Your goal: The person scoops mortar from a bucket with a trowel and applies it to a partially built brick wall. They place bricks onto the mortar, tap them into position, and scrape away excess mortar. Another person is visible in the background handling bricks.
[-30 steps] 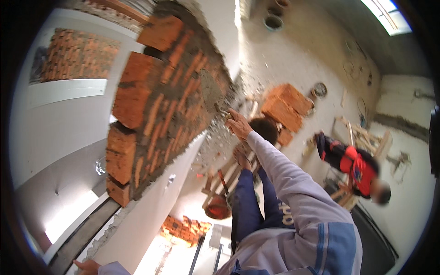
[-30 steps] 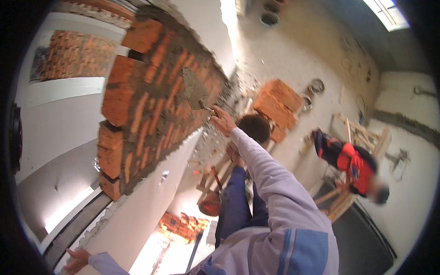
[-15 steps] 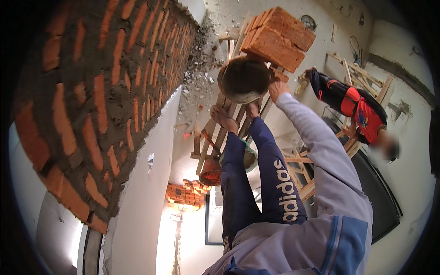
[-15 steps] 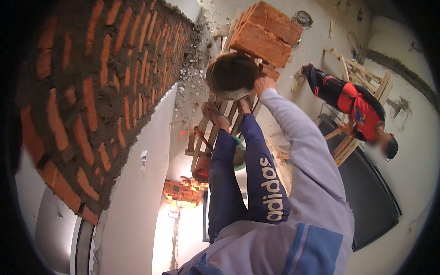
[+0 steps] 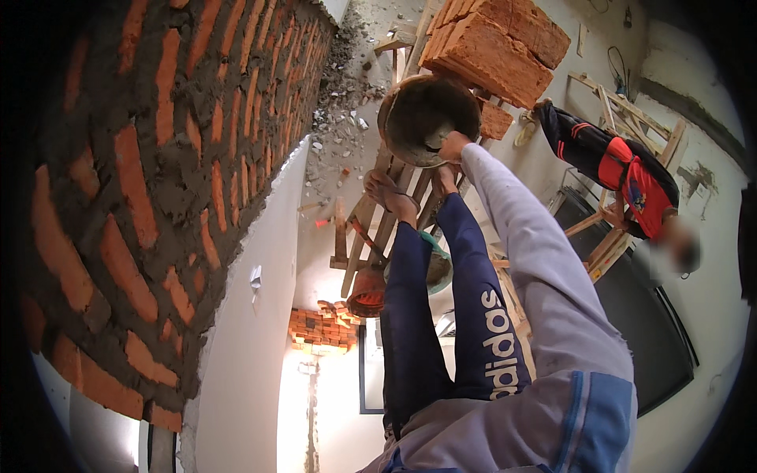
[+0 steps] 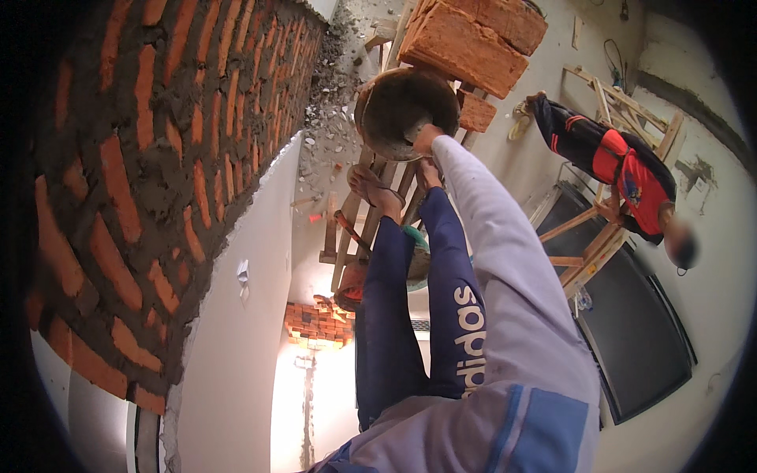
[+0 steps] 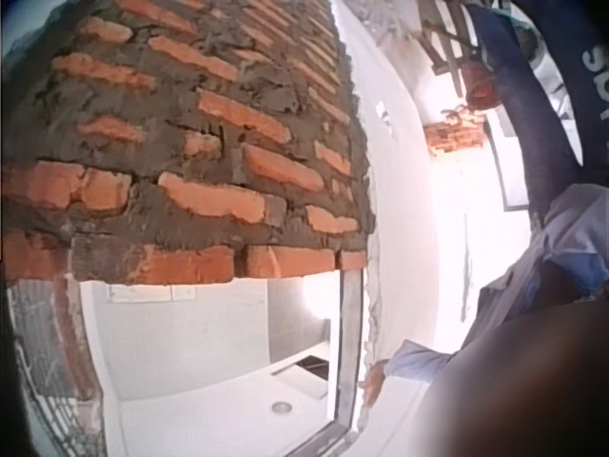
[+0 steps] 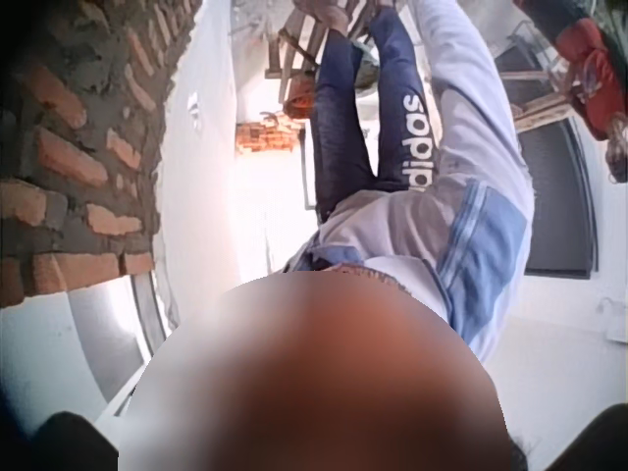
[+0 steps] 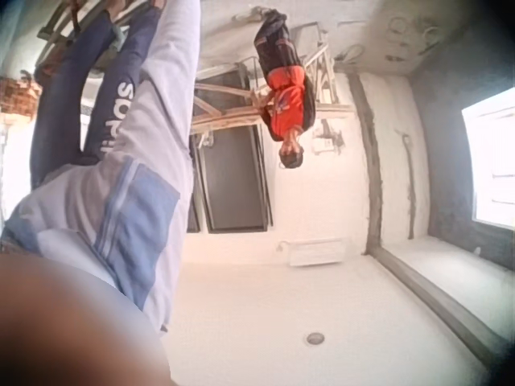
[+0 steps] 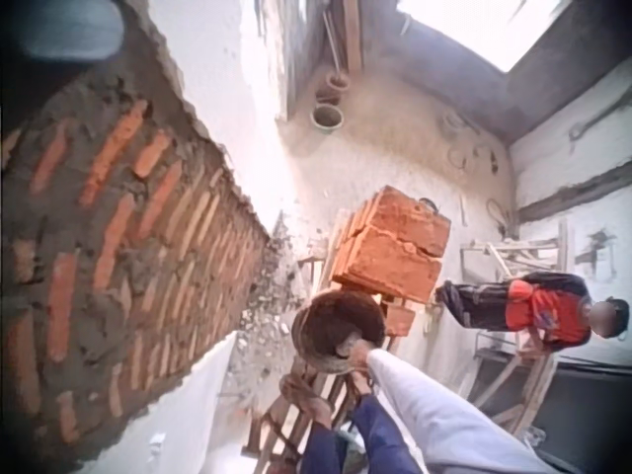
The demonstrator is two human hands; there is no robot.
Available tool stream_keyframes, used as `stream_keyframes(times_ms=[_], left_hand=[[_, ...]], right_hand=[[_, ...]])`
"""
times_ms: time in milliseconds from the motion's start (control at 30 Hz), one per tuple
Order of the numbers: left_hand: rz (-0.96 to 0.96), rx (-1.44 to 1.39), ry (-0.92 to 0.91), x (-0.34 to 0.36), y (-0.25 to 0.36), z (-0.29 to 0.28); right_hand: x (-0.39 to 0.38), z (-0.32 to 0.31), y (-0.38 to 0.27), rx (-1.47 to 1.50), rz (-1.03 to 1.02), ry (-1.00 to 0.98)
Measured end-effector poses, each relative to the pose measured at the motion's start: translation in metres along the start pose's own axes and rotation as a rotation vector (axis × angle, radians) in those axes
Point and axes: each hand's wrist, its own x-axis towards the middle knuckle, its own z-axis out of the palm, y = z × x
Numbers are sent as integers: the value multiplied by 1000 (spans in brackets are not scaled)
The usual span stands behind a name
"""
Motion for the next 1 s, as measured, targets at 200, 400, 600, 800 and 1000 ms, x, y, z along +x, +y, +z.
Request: stream_keyframes(times_ms=[200, 400, 600, 800, 1000], left_hand=[[23, -25, -9, -5, 11, 14], [35, -24, -2, -16, 22, 20], [59, -45, 4, -12, 32, 30], [66, 11, 19, -5, 21, 23], [27, 249, 19, 12, -50, -21]], right_hand=[[-16, 46, -17, 886, 229, 195], [-38, 60, -25, 1409, 234, 258], [-58, 82, -14, 1578, 124, 248], [-135, 54, 12, 1374, 27, 309], [-292, -51, 7, 1147, -147, 121]])
